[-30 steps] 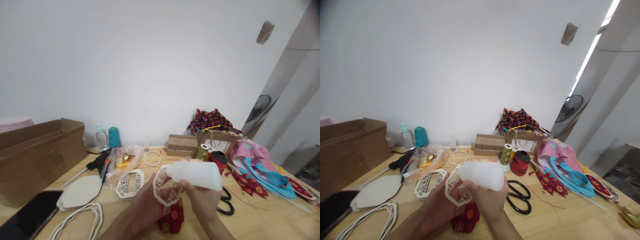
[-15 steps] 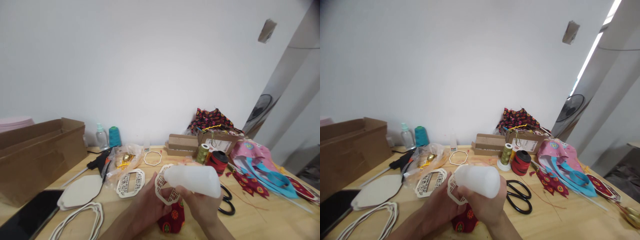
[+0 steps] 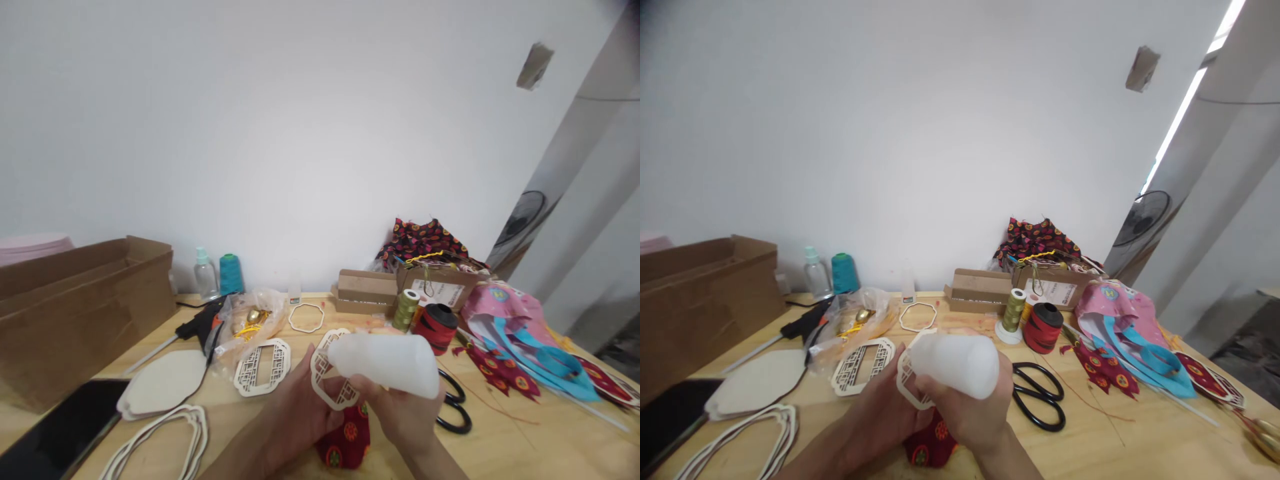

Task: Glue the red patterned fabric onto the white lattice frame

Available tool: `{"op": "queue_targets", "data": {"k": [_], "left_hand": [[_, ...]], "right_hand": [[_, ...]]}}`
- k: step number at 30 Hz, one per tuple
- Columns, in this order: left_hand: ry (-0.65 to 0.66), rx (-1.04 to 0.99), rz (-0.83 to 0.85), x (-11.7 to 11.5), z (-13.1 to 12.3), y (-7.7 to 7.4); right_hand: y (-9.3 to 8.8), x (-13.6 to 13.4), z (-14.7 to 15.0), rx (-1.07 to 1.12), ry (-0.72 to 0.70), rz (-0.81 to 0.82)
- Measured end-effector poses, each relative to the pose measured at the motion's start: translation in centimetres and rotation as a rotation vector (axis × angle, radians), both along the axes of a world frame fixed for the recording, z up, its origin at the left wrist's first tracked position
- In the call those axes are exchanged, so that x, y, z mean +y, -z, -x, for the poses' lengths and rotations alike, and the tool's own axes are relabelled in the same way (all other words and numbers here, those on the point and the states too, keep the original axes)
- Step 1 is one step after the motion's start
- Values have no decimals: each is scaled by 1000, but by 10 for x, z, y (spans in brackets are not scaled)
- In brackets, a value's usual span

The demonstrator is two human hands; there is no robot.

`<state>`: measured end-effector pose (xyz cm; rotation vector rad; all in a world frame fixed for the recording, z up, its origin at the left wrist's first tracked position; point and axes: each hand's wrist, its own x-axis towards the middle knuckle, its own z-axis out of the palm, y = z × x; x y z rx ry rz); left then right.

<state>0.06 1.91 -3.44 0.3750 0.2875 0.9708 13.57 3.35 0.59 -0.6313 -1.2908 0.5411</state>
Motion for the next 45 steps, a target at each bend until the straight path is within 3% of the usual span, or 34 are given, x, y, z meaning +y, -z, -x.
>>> {"op": "queue_targets", "data": {"k": [14,20,24,30,36,42,45], "left_hand": [[0,-29,-18,0,0,1],[-6,-21,14,-1,0,-1],[3,-12,-19,-1,0,-2],[-21,0,18,0,0,2],[8,23,-20,0,0,-2],[-18,9,39,1,0,0],[-12,22,28,0,0,0]], "right_hand": [[1,4,-5,-161,72,-91],[0,4,-5,-192,-8,-139],[-1,5,-4,-137,61,-83],[2,2,-1,-90,-40,-39],[-1,3,-2,-65,7,56],[0,1,-2,-155,-53,-15],[-1,0,-1,-95,-41,26]]}}
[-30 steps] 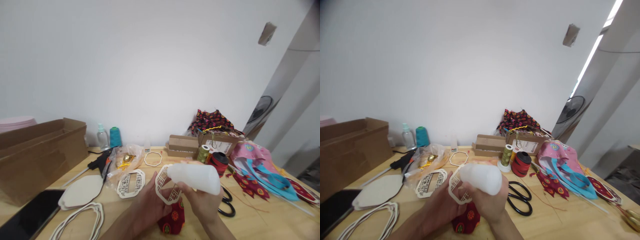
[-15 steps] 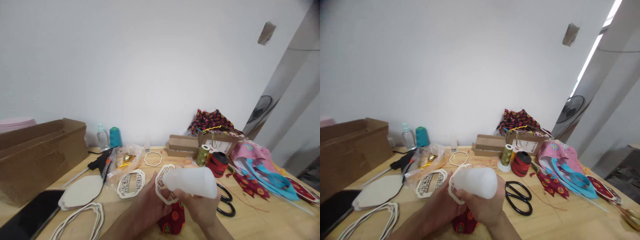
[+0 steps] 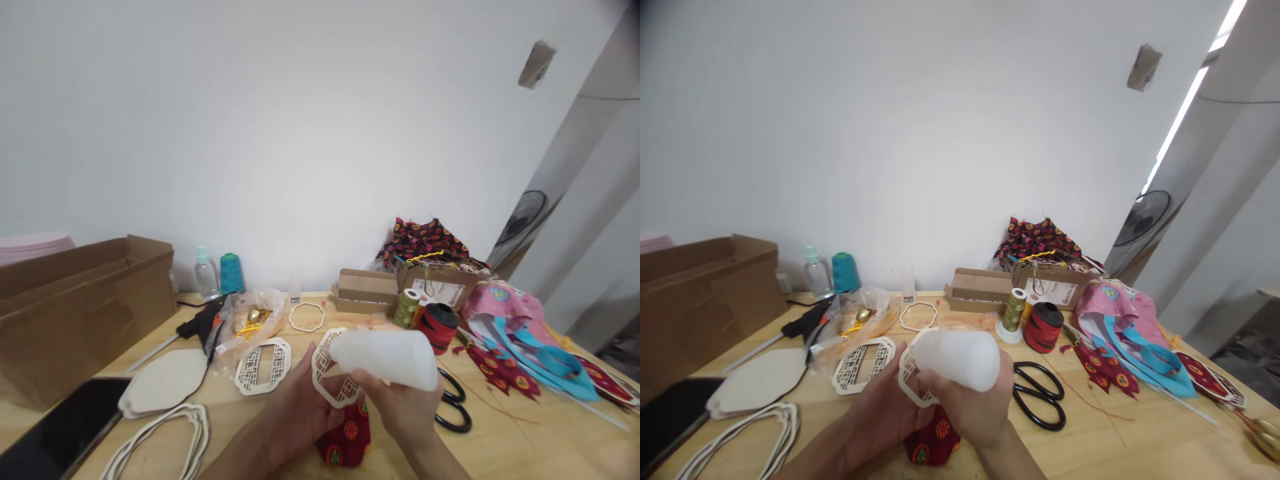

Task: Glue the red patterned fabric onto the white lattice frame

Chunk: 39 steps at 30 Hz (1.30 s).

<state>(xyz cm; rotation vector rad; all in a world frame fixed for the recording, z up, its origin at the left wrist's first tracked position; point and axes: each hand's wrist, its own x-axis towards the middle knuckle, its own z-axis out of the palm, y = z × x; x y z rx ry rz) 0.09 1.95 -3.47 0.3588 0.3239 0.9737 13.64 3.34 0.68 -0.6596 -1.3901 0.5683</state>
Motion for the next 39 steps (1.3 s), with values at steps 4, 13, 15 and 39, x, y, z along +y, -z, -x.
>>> {"op": "queue_targets", "data": {"k": [4,13,15,39], "left_hand": [[-15,-7,17,-1,0,-2],[-15,6,32,-1,0,-3],[-18,-1,37,-1,0,-4],[-21,-13,43,1,1,-1]], "right_hand": [[1,1,0,-27,-54,-34],[6,2,-3,-58,-57,-57],[5,1,-4,-115,-69,-83],[0,3,-6,-169,-104,-97]]}}
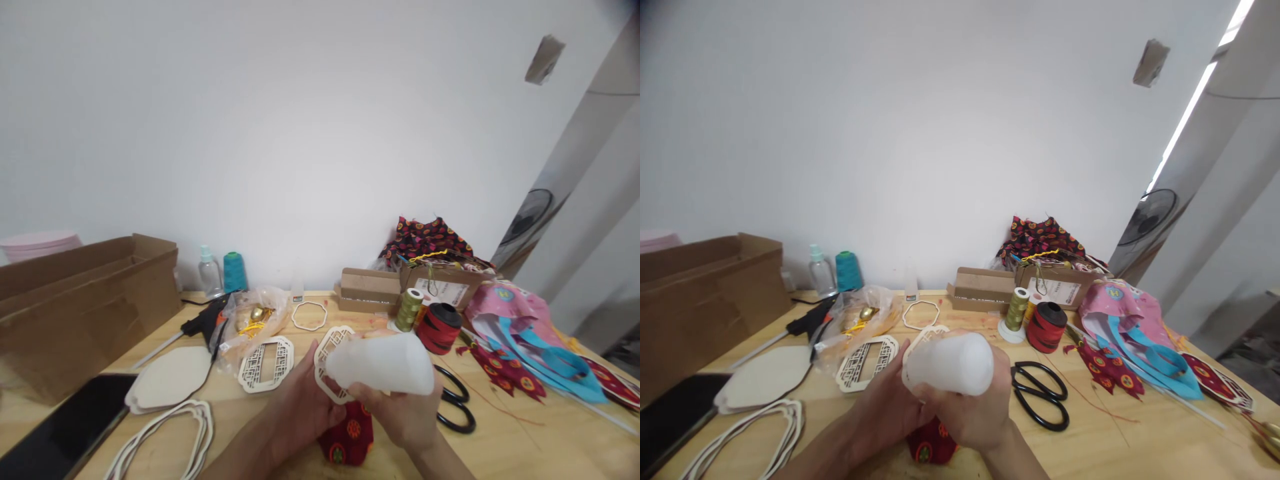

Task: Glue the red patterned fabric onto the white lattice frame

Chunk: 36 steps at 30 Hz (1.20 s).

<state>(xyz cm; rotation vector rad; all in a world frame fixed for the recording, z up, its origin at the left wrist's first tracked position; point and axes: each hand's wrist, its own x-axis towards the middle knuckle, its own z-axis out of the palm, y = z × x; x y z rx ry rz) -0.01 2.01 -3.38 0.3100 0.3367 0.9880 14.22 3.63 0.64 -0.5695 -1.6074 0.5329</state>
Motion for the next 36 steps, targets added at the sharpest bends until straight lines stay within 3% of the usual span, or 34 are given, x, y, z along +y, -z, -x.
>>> {"op": "queue_targets", "data": {"k": [8,12,16,21,31,36], "left_hand": [[-11,-26,2,1,1,-1],[-33,-36,-8,1,4,-1],[-18,-71,-17,0,3,-2],[-8,-68,-3,-1,0,-1],[18,34,-54,-2,0,-1],[-36,3,-70,-4,4,-8]], "right_hand": [[1,-1,0,37,-8,67],[1,-1,1,266,-54,234],[2,-3,8,440,-50,289],[9,-4,9,302,-50,217],[-3,4,7,345,129,243],[-4,12,3,521,231,186]]}}
